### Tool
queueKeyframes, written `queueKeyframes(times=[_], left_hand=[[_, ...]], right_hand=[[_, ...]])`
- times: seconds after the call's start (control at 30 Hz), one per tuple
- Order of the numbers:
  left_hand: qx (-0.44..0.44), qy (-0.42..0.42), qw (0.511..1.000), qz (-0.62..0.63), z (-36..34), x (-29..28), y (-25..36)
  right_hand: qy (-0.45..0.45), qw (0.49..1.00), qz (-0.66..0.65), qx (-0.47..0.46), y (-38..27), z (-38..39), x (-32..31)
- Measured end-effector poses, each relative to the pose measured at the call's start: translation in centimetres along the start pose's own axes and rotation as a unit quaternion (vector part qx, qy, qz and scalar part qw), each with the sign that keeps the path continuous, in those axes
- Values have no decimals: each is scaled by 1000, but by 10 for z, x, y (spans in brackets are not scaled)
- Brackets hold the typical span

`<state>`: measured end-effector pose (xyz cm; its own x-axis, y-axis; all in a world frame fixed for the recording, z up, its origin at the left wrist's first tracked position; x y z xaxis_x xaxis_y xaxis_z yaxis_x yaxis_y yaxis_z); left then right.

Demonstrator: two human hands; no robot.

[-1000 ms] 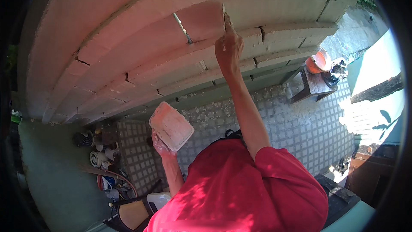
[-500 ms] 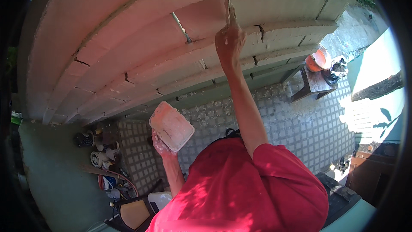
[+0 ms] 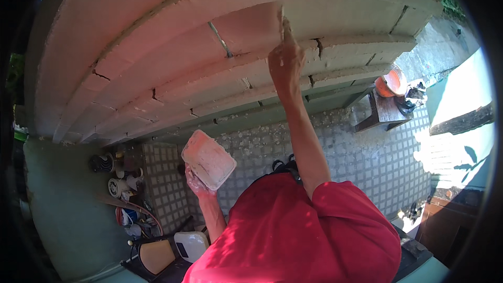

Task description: Applying plaster or mortar to the gaps and surface of a brick wall using a trowel.

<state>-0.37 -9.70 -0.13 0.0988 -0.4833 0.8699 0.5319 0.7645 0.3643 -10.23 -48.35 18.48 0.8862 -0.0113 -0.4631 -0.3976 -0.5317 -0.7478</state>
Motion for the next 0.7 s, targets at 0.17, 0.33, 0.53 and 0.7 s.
queueKeyframes(times=[0.17, 0.33, 0.53, 0.7], left_hand=[[-2, 16, 1000, 6, 3, -5, -14], [9, 2, 998, -62, -2, 13, -27], [60, 22, 997, -34, 21, 28, -39], [73, 7, 996, -43, 21, 31, -51]], right_hand=[[58, 997, 17, -44, -3, -4, 25], [-40, 985, -102, -130, -36, 33, 79], [-86, 996, -23, -13, 14, 5, 23], [-5, 995, -2, -98, -3, 16, 57]])
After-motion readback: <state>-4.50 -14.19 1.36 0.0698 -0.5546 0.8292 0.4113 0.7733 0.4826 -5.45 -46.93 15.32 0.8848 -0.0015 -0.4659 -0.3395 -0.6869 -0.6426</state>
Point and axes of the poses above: each hand's wrist, its own z-axis away from the middle knuckle, its own x-axis out of the palm, y = z × x, the point moved 8 cm from there along -z, towards the middle knuckle, and after that the axes turned 14 degrees about z, right-handed, at the moved point
